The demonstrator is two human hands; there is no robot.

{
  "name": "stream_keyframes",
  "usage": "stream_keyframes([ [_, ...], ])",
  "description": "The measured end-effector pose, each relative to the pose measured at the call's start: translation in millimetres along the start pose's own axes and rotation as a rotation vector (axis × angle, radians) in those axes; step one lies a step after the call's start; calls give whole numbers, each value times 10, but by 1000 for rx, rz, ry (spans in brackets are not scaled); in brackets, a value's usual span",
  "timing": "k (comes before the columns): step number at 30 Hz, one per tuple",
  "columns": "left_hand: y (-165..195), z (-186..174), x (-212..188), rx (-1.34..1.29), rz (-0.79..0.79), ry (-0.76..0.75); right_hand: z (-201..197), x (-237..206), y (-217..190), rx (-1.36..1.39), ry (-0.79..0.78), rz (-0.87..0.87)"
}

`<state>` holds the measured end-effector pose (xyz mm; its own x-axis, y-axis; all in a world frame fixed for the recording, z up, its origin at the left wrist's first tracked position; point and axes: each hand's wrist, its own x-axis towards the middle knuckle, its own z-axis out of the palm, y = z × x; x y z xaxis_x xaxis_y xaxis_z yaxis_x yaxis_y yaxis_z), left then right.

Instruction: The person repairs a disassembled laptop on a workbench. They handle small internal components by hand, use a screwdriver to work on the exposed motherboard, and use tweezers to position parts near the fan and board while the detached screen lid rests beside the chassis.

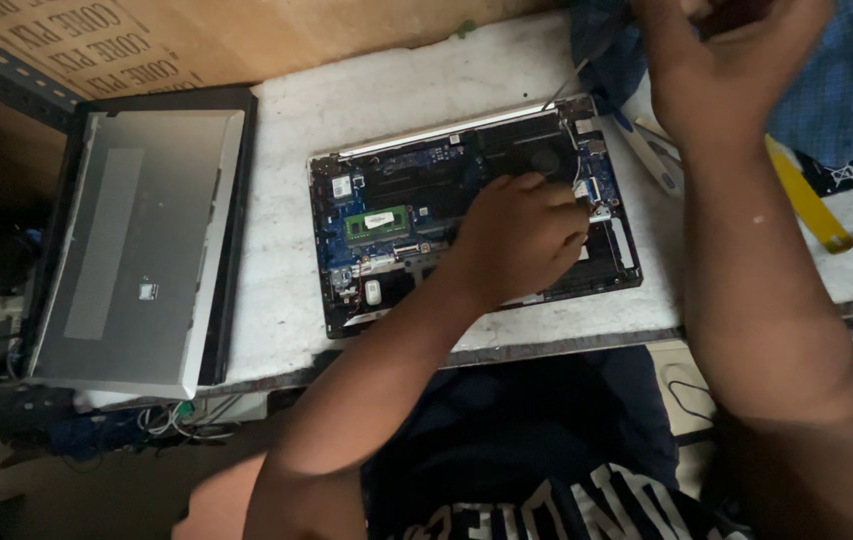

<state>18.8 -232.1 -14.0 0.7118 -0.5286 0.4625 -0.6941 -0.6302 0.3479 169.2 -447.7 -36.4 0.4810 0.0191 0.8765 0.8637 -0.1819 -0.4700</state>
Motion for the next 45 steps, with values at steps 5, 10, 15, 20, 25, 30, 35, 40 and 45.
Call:
stream_keyframes([
  [5, 96, 1, 35, 109, 57, 66, 48, -10, 17, 110, 13, 73],
  [10, 76, -193, -4, 5, -45, 95, 87, 21, -73, 70, 19, 37],
  [15, -202, -470, -151, -431, -392, 233, 108, 38, -186, 183, 103, 215],
  [20, -474, -592, -171, -818, -542, 441, 183, 90, -329, 310, 101, 191],
  [25, -500, -649, -220, -996, -636, 387, 306, 134, -531, 349, 16, 193],
  [30, -496, -688, -228, -1014, -613, 379, 363, 152, -607, 395, 19, 272],
  [35, -527, -677, -237, -992, -596, 380, 367, 146, -519, 385, 17, 180],
  [40, -536, -664, -241, -980, -608, 353, 345, 139, -497, 344, 15, 214],
  [45, -524, -678, -240, -984, -610, 345, 345, 170, -562, 333, -37, 200],
])
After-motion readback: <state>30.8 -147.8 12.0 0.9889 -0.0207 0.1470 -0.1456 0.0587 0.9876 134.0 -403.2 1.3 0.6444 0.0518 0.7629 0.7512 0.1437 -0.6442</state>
